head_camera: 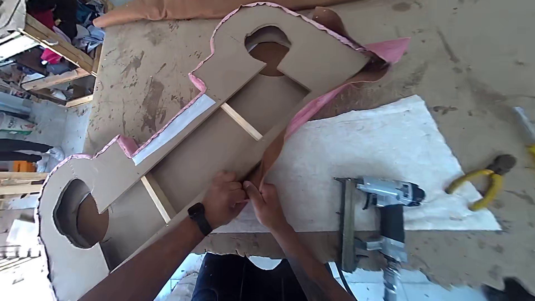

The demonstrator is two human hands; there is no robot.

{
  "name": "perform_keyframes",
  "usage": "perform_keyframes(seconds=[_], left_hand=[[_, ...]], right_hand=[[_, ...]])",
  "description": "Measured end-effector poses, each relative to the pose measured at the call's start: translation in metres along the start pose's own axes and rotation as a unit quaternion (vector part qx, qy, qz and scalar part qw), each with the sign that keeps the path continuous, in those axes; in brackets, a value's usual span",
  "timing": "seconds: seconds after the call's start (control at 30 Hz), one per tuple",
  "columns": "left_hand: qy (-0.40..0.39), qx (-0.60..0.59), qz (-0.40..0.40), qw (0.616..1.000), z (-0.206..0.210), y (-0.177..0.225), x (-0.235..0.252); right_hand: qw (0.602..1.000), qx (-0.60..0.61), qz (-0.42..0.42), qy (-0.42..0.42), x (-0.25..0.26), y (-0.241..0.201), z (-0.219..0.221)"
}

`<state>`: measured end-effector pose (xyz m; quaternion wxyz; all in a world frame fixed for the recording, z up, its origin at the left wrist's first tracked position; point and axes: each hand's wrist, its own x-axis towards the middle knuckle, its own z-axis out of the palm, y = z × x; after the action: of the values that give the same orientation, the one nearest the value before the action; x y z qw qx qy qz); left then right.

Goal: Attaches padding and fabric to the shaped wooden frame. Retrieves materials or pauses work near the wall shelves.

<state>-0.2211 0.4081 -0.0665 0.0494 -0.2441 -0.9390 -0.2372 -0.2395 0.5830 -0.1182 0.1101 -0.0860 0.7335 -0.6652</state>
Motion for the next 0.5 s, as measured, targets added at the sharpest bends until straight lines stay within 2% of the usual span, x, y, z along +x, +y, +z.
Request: perform_keyframes(seconds=[0.1, 0.23, 0.37, 0.43, 0.5], left_hand=[[0.018, -0.045, -0.002, 0.999, -0.001, 0.0, -0.001], [0.03, -0.084, 0.001, 0.996, 0.005, 0.002, 0.012], [0.038, -0.101, -0.024, 0.994, 0.01, 0.011, 0.009], [0.055, -0.117, -0.042, 0.991, 0.009, 0.011, 0.015], [0.076, -0.132, -0.079, 0.985, 0.009, 0.012, 0.012]], right_hand=[[0.998, 0.041, -0.036, 0.018, -0.002, 0.001, 0.005], [0.991, 0.078, -0.064, 0.088, -0.003, -0.001, 0.004], [0.982, 0.118, -0.004, 0.147, -0.014, -0.009, 0.015], [0.984, 0.103, 0.026, 0.14, -0.007, -0.022, 0.01], [0.996, 0.007, 0.02, 0.084, 0.005, -0.033, 0.002]])
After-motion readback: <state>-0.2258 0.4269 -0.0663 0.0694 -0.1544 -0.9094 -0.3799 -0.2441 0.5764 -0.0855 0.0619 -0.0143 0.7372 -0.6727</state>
